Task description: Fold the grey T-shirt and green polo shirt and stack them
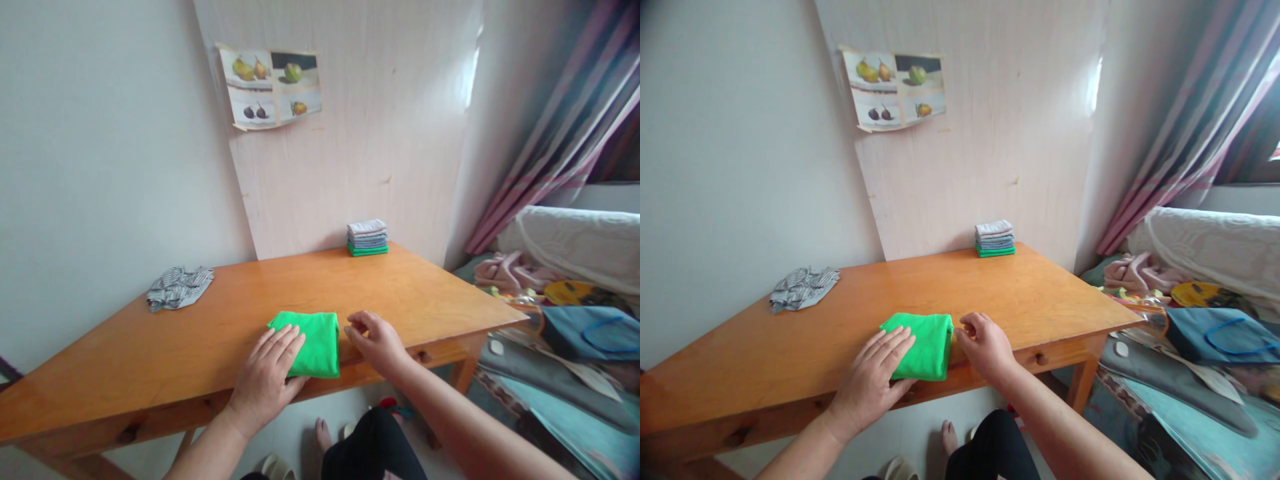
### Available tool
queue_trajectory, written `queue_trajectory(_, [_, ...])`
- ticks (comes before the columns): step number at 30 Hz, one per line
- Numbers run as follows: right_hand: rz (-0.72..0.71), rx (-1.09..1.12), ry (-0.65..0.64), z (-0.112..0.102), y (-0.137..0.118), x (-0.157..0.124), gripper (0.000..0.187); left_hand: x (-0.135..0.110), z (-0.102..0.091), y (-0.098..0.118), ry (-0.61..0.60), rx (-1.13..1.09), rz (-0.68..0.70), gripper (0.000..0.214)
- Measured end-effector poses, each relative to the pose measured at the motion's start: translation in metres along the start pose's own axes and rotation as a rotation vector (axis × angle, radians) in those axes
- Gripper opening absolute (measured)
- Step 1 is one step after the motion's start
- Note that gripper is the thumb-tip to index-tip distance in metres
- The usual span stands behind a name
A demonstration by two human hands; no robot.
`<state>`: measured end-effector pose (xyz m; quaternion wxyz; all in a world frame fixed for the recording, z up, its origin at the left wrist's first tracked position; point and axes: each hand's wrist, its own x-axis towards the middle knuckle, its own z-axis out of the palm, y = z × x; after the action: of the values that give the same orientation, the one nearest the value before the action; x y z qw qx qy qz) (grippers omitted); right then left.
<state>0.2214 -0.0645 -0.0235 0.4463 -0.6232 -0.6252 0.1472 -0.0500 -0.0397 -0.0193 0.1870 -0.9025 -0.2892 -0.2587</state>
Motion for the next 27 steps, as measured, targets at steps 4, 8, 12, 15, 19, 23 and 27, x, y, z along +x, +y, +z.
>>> queue_trajectory(4, [0.021, -0.052, -0.183, 0.012, 0.006, 0.034, 0.035, 0.000, -0.002, 0.000, -0.006, 0.022, 0.025, 0.060])
queue_trajectory(8, [0.071, -0.048, -0.274, 0.022, 0.007, 0.051, 0.032, 0.000, -0.003, 0.000, 0.002, 0.018, 0.047, 0.054])
queue_trajectory(12, [0.081, -0.240, -0.257, 0.024, 0.000, 0.054, 0.019, 0.000, -0.003, -0.001, -0.015, 0.011, 0.046, 0.051])
queue_trajectory(15, [0.118, -0.337, -0.202, 0.024, -0.006, 0.052, 0.019, 0.001, -0.003, 0.000, -0.019, 0.014, 0.042, 0.050])
queue_trajectory(19, [0.157, -0.323, -0.177, 0.021, -0.010, 0.048, 0.018, 0.002, -0.004, 0.003, -0.015, 0.009, 0.025, 0.049])
queue_trajectory(23, [0.190, -0.285, -0.177, 0.020, -0.008, 0.046, 0.015, 0.003, -0.005, 0.004, -0.006, 0.011, 0.024, 0.049])
queue_trajectory(27, [0.206, -0.152, -0.169, 0.024, -0.001, 0.048, 0.022, 0.003, -0.005, 0.005, 0.022, 0.010, 0.034, 0.047])
